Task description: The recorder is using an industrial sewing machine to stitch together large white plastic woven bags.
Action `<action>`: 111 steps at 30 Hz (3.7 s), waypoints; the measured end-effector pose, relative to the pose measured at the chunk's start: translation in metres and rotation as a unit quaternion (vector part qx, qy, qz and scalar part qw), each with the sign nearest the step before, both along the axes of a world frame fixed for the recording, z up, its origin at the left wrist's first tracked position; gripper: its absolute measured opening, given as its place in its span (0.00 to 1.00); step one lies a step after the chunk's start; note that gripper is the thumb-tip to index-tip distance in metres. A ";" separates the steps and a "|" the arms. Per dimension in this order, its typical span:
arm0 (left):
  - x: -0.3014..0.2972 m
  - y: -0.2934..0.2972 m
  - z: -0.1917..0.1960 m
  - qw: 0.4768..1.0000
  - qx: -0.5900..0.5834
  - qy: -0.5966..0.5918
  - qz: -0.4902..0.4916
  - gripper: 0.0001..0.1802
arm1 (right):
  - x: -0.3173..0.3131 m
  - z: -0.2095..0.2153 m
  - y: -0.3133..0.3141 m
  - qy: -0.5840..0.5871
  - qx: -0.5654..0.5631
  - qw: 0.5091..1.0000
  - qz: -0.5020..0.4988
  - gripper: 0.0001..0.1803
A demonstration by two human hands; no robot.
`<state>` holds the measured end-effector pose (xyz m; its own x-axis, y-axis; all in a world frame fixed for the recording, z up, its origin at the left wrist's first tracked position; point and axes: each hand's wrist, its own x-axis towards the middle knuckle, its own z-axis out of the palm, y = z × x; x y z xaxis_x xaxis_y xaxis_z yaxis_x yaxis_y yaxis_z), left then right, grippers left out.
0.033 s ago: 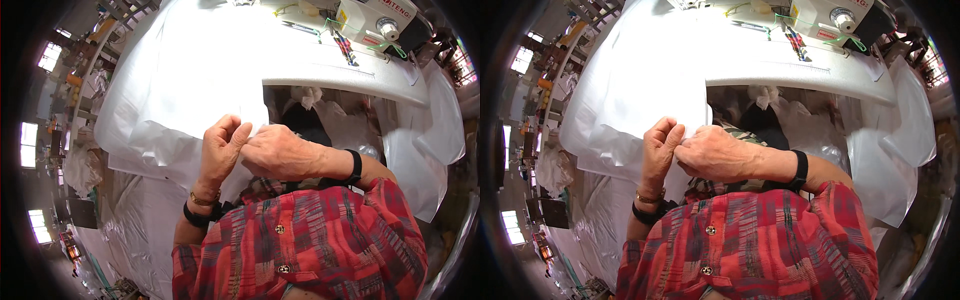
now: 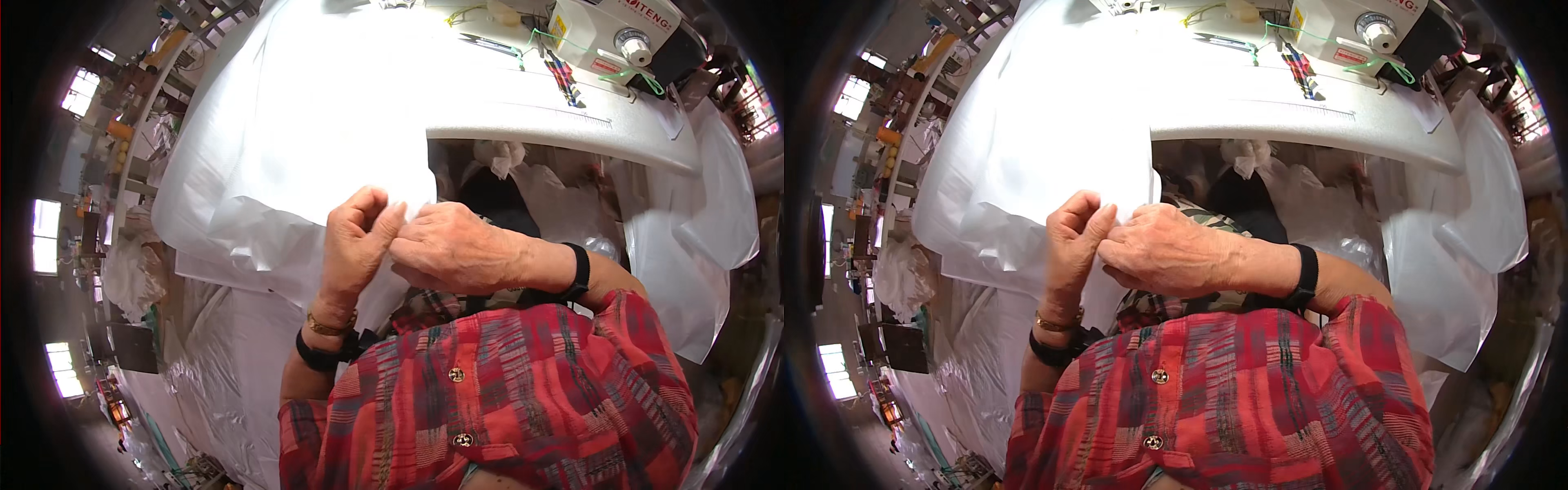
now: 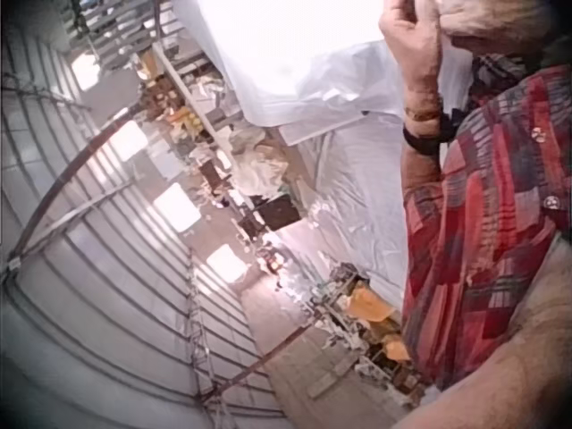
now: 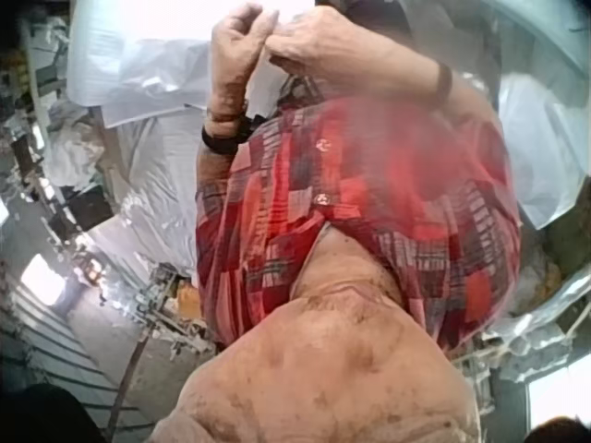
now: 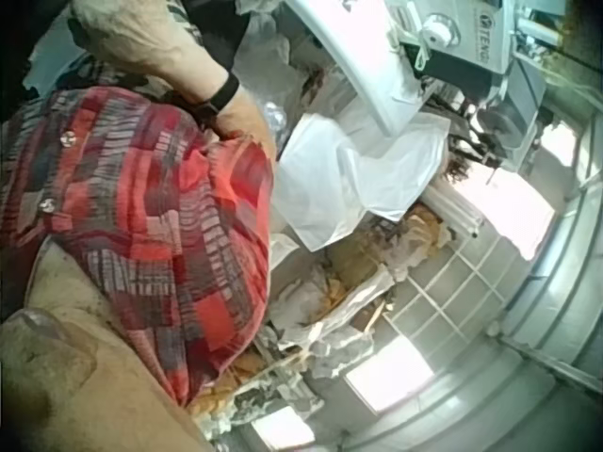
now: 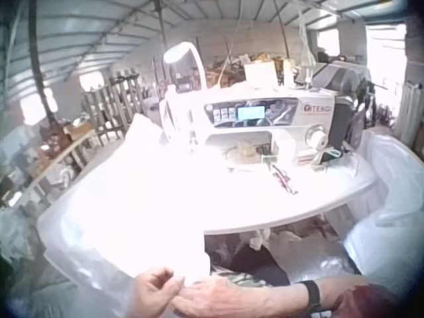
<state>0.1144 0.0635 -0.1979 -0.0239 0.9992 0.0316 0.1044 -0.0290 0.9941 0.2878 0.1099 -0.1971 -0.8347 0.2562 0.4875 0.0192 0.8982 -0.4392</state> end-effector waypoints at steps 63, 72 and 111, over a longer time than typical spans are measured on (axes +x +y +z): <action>0.005 -0.035 -0.017 0.877 0.171 0.420 0.159 0.28 | -0.043 -0.034 0.086 -0.020 0.155 0.977 0.144 0.08; -0.005 -0.036 -0.024 0.936 0.104 0.289 0.171 0.27 | -0.043 -0.021 0.092 -0.045 0.102 0.986 0.125 0.07; -0.030 -0.005 -0.029 0.912 0.218 0.344 0.054 0.11 | -0.030 -0.010 0.240 -0.157 -0.002 0.964 -0.213 0.20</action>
<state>0.0845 0.0584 -0.2265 0.0541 0.8813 0.4694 0.7242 -0.3582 0.5893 0.2580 0.3501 -0.2071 -0.7592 0.6103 0.2261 0.5194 0.7776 -0.3544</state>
